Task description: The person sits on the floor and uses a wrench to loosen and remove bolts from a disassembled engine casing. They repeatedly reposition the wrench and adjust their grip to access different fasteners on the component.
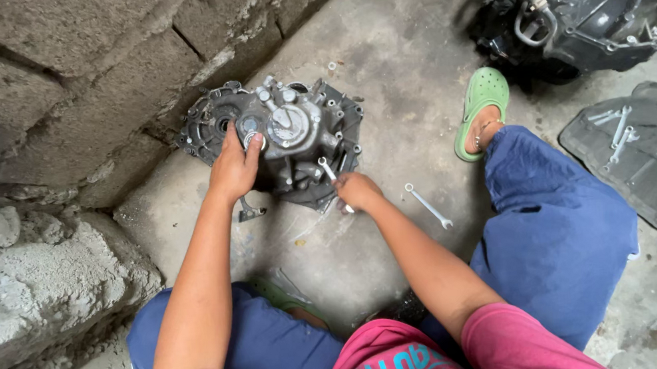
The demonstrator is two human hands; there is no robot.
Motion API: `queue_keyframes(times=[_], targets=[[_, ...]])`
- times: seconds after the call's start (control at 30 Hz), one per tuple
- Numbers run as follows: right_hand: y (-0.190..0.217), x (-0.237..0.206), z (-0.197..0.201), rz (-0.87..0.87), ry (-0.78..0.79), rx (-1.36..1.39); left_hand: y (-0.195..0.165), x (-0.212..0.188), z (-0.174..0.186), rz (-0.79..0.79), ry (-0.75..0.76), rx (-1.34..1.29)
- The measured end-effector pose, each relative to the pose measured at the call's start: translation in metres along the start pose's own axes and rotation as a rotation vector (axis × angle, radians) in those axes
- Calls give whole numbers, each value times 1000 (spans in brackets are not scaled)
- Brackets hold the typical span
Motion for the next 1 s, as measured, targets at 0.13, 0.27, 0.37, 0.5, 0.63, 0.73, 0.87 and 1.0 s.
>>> queue_keyframes(times=[0.13,0.27,0.37,0.5,0.63,0.73,0.87,1.0], targets=[[-8,7,11,157,70,-1,-1,1,3,-18,-13,-9],[3,7,69,183,-232,-639,5,-8,-1,-22,-13,-20],[29,-4,94,292,-329,-646,-4,5,4,-43,-32,-8],[24,-21,83,419,-421,-439,-1,3,0,7,-8,14],[-7,-30,43,350,-441,-1,2,-1,-1,-10,-2,11],[-10,-33,25,386,-635,78,2,0,-1,6,2,14],[-4,-32,11,287,-525,176,0,0,-1,13,-2,9],[2,-33,-2,128,-404,75,-1,0,-1,-2,-4,11]])
Point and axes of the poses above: each hand's wrist, its own x-axis towards the middle knuckle, its own z-axis out of the back of the hand, y = z × x, the point moved 4 cm from there along x, towards the middle knuckle, and after that the axes turned 13 degrees about -x, right-handed, at the moved point
